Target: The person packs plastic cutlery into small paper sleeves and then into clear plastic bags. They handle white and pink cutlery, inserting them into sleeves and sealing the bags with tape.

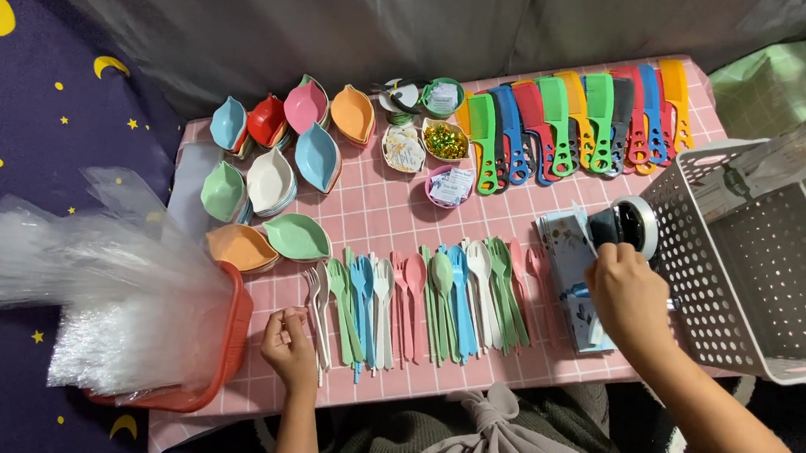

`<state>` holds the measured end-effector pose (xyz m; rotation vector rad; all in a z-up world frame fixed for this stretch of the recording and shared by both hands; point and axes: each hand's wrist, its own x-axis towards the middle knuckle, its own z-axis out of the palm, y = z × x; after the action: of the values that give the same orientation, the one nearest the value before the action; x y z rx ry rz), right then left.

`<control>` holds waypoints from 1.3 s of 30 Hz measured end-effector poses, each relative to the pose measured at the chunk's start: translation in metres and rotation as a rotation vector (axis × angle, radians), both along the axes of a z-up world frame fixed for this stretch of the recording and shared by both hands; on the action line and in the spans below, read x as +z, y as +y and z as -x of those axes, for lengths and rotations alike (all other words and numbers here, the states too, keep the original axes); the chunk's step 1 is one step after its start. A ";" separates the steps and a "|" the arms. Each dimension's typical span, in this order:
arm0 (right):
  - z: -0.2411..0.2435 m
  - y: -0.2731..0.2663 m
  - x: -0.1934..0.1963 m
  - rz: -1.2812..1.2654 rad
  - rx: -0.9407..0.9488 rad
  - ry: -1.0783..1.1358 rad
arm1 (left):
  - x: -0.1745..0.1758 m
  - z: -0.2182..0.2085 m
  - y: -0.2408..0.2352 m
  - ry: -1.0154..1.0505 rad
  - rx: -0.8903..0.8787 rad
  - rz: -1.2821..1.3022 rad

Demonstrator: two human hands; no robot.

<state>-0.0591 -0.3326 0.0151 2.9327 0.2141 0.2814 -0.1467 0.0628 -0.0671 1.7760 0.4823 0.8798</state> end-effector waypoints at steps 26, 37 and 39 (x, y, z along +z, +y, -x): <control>-0.005 0.127 0.036 -1.162 0.572 -0.416 | 0.065 -0.063 -0.111 0.103 -0.740 0.320; 0.003 0.119 0.010 -2.335 0.003 0.973 | 0.108 -0.061 -0.118 0.142 -1.018 1.016; -0.003 0.115 -0.010 -2.245 0.149 0.723 | 0.101 -0.068 -0.114 0.144 -0.982 0.873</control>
<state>-0.0557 -0.2180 0.0052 4.8858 0.2878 -1.7822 -0.0786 -0.0511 0.0338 1.0248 0.0102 -0.1667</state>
